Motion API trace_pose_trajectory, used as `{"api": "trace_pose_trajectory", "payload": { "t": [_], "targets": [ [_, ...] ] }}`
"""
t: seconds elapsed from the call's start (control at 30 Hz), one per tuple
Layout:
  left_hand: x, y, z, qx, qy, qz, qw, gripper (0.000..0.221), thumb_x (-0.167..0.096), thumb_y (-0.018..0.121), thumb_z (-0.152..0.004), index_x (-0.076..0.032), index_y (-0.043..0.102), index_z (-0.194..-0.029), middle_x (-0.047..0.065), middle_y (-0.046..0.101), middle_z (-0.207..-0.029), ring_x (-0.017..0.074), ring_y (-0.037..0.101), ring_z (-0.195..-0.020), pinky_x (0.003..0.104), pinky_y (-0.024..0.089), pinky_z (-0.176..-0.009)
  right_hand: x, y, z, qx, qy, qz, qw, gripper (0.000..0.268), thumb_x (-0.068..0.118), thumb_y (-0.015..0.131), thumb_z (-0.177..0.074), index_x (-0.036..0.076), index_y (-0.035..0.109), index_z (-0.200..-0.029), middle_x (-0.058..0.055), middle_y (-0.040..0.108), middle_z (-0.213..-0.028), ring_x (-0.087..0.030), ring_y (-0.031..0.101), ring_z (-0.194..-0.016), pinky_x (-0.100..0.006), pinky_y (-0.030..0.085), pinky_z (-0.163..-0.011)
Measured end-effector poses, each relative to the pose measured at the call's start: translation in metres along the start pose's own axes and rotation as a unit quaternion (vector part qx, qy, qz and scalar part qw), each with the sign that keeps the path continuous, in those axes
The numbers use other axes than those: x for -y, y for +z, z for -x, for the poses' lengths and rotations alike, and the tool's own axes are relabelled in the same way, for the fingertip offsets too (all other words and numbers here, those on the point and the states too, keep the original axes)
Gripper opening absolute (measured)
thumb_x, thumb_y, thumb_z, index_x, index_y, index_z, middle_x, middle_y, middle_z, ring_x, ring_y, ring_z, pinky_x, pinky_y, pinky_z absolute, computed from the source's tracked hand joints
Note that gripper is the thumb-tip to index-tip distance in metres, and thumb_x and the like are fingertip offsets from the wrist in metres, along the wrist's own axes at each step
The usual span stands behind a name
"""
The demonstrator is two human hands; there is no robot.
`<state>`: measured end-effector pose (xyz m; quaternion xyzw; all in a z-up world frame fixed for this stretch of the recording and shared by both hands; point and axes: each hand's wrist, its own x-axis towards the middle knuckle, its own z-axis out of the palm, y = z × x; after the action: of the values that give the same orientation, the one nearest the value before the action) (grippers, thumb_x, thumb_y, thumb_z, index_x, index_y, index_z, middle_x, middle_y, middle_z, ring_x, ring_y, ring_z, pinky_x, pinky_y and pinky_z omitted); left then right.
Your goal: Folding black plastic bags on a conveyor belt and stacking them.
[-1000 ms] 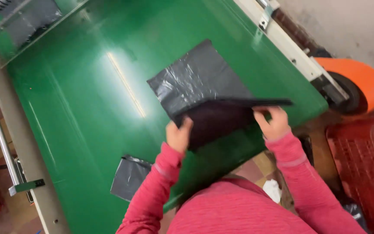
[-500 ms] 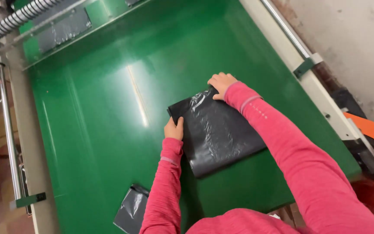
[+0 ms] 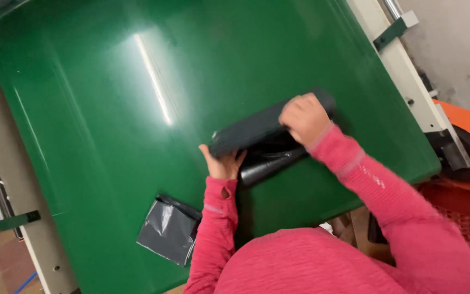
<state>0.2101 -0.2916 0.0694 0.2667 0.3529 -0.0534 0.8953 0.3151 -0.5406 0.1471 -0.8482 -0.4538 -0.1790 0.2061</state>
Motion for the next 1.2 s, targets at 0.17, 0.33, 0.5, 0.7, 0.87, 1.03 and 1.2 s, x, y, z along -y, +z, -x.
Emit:
{"api": "trace_pose_trajectory", "payload": {
  "t": [0.17, 0.33, 0.5, 0.7, 0.87, 1.03, 1.2],
  "targets": [
    [0.047, -0.113, -0.041, 0.078, 0.256, -0.285, 0.92, 0.082, -0.067, 0.037, -0.104, 0.0, 0.046, -0.15, 0.019, 0.051, -0.152, 0.0338, 0.053, -0.138, 0.045, 0.042, -0.118, 0.03, 0.005, 0.078, 0.005, 0.042, 0.002, 0.999, 0.024, 0.005, 0.073, -0.07, 0.01, 0.069, -0.093, -0.002, 0.069, -0.104, -0.025, 0.064, -0.113, -0.044, 0.048, -0.098],
    [0.029, -0.007, 0.095, -0.089, 0.522, -0.592, 0.607, 0.072, -0.035, 0.073, -0.085, 0.006, 0.048, -0.139, 0.023, 0.052, -0.134, 0.0399, 0.05, -0.12, 0.048, 0.043, -0.102, 0.03, 0.027, 0.107, 0.009, 0.065, 0.021, 0.998, 0.023, 0.004, 0.072, -0.076, 0.009, 0.07, -0.098, -0.004, 0.07, -0.112, -0.025, 0.062, -0.124, -0.045, 0.047, -0.107],
    [0.053, -0.053, 0.062, 0.094, 0.489, -0.832, 0.245, 0.016, -0.028, 0.074, -0.101, -0.015, 0.068, -0.109, 0.0, 0.066, -0.105, 0.0248, 0.065, -0.101, 0.042, 0.05, -0.08, 0.074, 0.016, 0.079, 0.06, 0.068, 0.073, 0.993, 0.035, 0.009, 0.064, -0.079, -0.001, 0.07, -0.111, -0.018, 0.066, -0.13, -0.036, 0.057, -0.131, -0.048, 0.043, -0.112],
    [0.028, 0.023, 0.043, 0.401, 0.201, -0.81, 0.376, 0.027, -0.037, 0.066, -0.092, -0.013, 0.077, -0.087, 0.009, 0.075, -0.088, 0.0332, 0.072, -0.08, 0.044, 0.055, -0.073, 0.109, 0.056, 0.135, 0.007, 0.032, -0.123, 0.992, 0.039, 0.001, 0.064, -0.078, -0.005, 0.064, -0.117, -0.022, 0.065, -0.136, -0.037, 0.06, -0.132, -0.049, 0.045, -0.116],
    [0.031, 0.034, -0.093, 0.344, 0.04, -0.703, 0.621, 0.056, -0.056, 0.048, -0.097, -0.009, 0.077, -0.092, 0.009, 0.076, -0.089, 0.0266, 0.071, -0.085, 0.04, 0.055, -0.081, 0.075, 0.131, 0.231, -0.043, 0.341, -0.417, 0.842, 0.035, -0.001, 0.058, -0.091, 0.004, 0.068, -0.124, -0.012, 0.071, -0.122, -0.03, 0.066, -0.116, -0.045, 0.05, -0.106],
    [0.035, 0.048, -0.11, 0.208, -0.011, -0.673, 0.71, 0.061, -0.061, 0.045, -0.099, -0.009, 0.075, -0.109, 0.009, 0.074, -0.093, 0.026, 0.069, -0.088, 0.042, 0.053, -0.084, 0.029, 0.118, 0.223, -0.211, 0.585, -0.646, 0.442, 0.029, 0.019, 0.053, -0.109, 0.015, 0.063, -0.136, -0.004, 0.07, -0.112, -0.019, 0.056, -0.074, -0.036, 0.047, -0.059],
    [0.068, 0.068, -0.064, 0.065, 0.314, -0.787, 0.528, 0.04, -0.048, 0.061, -0.097, -0.008, 0.067, -0.1, 0.013, 0.07, -0.102, 0.0362, 0.066, -0.096, 0.051, 0.054, -0.081, 0.036, 0.07, 0.159, -0.243, 0.641, -0.657, 0.314, 0.012, 0.013, 0.047, -0.099, 0.014, 0.057, -0.105, -0.005, 0.07, -0.105, -0.021, 0.072, -0.084, -0.04, 0.059, -0.069]
  ]
}}
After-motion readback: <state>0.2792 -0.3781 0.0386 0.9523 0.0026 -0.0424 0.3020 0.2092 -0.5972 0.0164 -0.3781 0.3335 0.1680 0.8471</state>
